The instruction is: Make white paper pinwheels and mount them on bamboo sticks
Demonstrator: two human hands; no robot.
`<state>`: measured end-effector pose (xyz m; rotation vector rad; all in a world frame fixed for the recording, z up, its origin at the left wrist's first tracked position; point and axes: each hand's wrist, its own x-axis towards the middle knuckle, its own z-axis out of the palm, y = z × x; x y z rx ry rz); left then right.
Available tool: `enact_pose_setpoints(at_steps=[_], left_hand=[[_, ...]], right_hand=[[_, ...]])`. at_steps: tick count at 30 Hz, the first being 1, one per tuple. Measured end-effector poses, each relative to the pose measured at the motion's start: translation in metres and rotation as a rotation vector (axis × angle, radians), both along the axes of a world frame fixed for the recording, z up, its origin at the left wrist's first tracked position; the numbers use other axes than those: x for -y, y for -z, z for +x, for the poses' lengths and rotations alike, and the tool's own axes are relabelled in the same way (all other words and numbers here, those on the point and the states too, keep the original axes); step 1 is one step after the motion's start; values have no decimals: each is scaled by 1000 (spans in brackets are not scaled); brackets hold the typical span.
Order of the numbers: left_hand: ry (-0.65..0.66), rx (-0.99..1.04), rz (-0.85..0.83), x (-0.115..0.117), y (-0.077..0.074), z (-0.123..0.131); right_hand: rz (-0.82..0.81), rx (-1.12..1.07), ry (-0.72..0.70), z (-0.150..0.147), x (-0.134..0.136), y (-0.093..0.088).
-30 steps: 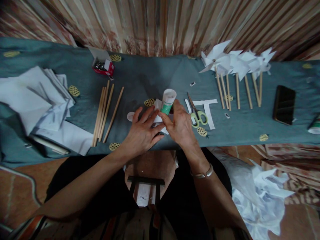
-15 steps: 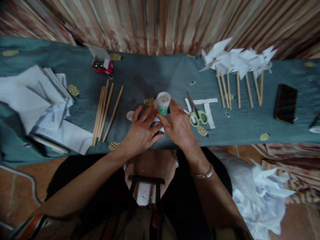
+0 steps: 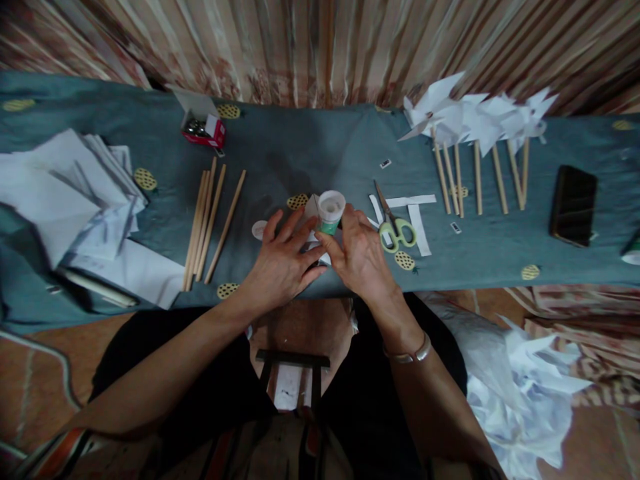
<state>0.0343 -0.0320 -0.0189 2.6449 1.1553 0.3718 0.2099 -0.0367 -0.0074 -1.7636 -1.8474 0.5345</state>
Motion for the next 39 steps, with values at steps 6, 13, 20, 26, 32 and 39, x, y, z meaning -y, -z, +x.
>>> enact_pose_setpoints(at_steps=[6,13,20,26,32,39], left_hand=[[-7,6,-31,0,-2,0],[2,-35,-43,-1,-4,1],[0,-21,-35,0,-2,0],[-4,-11,1,0,0,0],[1,-19,0,1,-1,1],[-6,1,-7,1,0,1]], right_hand=[[11,-25,-1,3,2,2],[14,-31,-11,3,4,2],[29,-41,14,4,3,3],[60,4,15,6,-1,0],[87,28,22,5,-4,3],[34,-10,24,3,-7,4]])
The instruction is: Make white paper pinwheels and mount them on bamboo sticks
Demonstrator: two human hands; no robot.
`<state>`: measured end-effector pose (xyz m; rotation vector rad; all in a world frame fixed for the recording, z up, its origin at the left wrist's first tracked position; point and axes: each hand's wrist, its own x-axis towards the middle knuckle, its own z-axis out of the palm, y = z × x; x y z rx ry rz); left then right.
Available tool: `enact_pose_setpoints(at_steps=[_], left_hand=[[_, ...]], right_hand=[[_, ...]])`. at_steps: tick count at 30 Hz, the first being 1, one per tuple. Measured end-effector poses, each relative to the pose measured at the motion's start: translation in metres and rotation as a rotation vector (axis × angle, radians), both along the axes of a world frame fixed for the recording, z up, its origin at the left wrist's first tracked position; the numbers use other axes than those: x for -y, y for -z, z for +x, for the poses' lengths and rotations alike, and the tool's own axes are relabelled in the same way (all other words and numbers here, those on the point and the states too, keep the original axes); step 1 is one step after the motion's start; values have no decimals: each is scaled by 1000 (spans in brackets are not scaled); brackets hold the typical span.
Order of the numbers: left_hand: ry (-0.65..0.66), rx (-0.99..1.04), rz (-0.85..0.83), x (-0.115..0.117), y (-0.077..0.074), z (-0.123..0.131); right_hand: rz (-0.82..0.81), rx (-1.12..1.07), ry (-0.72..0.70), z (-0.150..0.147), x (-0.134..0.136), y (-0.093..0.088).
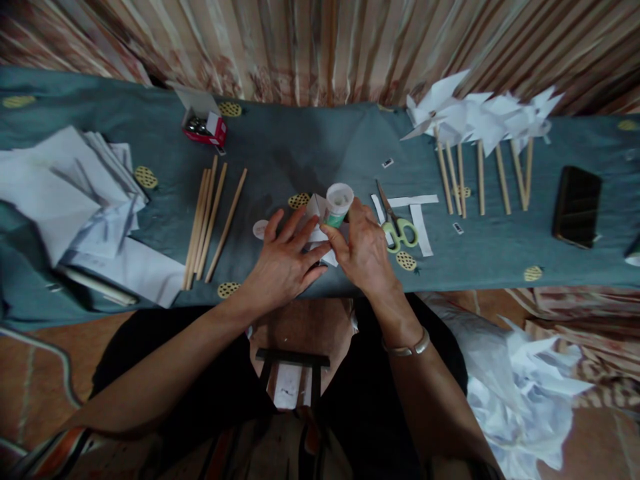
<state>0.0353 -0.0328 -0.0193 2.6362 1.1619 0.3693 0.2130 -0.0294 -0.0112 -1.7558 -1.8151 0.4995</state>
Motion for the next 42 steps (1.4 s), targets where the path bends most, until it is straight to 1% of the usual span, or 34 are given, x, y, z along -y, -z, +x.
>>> enact_pose_setpoints(at_steps=[6,14,17,22,29,35,37,39,42], left_hand=[[0,-3,6,0,1,0],[-4,39,19,1,3,0],[6,23,25,0,3,0],[12,10,19,-1,1,0],[6,22,9,-1,2,0],[18,11,1,-1,0,-1],[15,13,5,-1,-1,-1],[8,18,10,-1,0,-1],[8,7,18,-1,1,-1]], right_hand=[[-28,34,-23,-3,-2,-2],[-16,63,-51,-4,-5,-3],[-17,75,-63,-4,-6,-5],[-36,46,-87,-4,-3,-7],[-7,87,-90,-2,2,-7],[51,130,-91,2,5,-2],[79,99,-47,3,3,-1],[107,-1,23,6,0,-1],[185,-302,116,12,-10,-2]])
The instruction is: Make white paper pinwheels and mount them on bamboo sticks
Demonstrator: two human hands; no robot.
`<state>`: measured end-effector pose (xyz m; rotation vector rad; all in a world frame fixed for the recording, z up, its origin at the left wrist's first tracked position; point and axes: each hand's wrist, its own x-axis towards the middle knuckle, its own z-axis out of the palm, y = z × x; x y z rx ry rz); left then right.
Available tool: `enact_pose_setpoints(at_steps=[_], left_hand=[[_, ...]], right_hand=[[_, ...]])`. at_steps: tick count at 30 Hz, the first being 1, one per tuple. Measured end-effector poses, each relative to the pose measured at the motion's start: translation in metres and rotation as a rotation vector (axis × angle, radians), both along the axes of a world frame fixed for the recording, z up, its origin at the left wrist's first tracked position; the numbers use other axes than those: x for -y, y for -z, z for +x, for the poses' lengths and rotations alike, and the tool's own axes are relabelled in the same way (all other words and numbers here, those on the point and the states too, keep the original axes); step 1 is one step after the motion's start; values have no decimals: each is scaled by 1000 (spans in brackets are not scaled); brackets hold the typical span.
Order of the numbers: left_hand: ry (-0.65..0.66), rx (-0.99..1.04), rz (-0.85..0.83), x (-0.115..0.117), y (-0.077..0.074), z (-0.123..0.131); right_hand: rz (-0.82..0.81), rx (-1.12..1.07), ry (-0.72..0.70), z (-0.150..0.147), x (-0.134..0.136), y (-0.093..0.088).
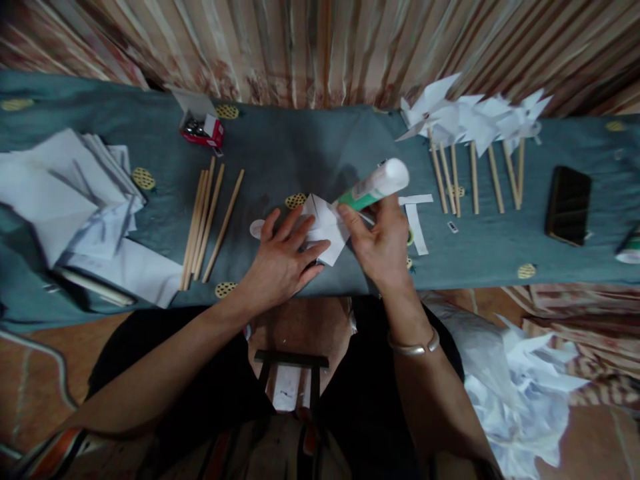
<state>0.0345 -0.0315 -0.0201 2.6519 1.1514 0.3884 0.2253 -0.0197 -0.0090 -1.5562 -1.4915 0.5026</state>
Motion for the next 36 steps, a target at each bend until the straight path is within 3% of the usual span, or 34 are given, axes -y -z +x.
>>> enact_pose_setpoints(at_steps=[3,8,12,15,22,25,30,36], left_hand=[[10,-16,8,0,0,0],[17,37,53,0,-3,-5],[-7,129,59,-4,-10,-19],[-122,166,19,-10,-14,-38],[-253,230,-117,-20,-12,-71],[-368,483,-274,-20,-13,-72],[-541,1092,-745,-17,-16,-58],[-564,1284,-965,-10,-15,-42]], right_hand=[[50,-324,39,4,-8,0],[-114,-686,39,5,-7,-2],[-207,-839,39,8,-3,-5],[-252,-950,57,13,-2,-4],[-271,-1013,14,7,4,-6],[-282,-1083,1,-4,7,-9],[-361,-1181,-36,-20,11,-11],[-403,-1230,-57,-27,13,-7]])
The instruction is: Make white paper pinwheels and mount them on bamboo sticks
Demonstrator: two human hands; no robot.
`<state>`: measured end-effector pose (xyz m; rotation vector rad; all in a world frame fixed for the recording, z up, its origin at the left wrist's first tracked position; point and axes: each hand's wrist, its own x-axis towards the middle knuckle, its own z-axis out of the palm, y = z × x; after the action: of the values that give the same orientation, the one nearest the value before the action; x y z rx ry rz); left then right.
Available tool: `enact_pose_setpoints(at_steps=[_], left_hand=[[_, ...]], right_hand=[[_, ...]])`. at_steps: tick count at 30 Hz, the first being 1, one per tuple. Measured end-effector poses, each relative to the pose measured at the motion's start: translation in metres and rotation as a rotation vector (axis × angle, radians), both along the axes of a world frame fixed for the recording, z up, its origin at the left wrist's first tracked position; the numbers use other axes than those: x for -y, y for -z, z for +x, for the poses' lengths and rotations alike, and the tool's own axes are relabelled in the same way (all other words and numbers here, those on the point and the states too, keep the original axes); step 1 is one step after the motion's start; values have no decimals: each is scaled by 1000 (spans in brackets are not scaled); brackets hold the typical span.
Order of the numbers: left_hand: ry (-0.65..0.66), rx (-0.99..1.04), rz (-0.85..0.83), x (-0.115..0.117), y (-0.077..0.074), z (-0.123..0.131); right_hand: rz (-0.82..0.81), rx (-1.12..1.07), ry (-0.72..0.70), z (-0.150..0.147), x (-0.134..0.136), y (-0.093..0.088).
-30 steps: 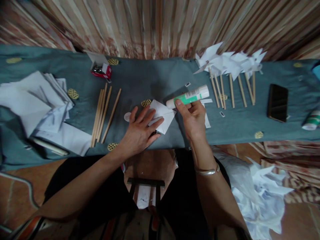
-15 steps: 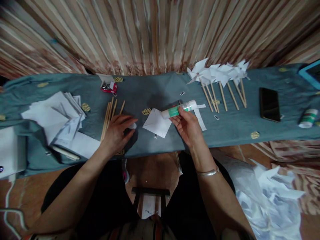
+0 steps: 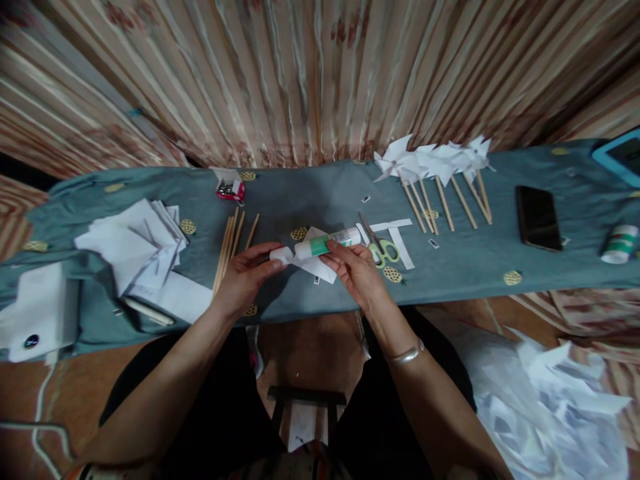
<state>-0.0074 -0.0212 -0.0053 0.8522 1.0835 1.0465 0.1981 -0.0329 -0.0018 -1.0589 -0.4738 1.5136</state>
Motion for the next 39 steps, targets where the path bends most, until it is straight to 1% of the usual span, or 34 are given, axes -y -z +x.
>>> enact_pose_setpoints(at_steps=[6,14,20,25,30,35,37,39], left_hand=[[-4,-8,1,0,0,4],[2,9,13,1,-2,7],[-7,-51,86,2,-1,7],[4,-152,196,5,-5,7],[26,-271,333,7,-2,3],[121,-571,545,7,-2,-4],[135,-659,572,6,-4,-6],[123,-713,576,2,-3,-9]], right_hand=[[10,48,-34,-3,2,1],[-2,78,-24,-6,3,-1],[7,81,-35,-10,3,1],[5,56,-35,-21,3,0],[-32,28,-43,-29,2,-3],[-23,80,-130,-37,0,0],[-11,112,-160,-41,-1,1],[2,146,-184,-42,-3,2]])
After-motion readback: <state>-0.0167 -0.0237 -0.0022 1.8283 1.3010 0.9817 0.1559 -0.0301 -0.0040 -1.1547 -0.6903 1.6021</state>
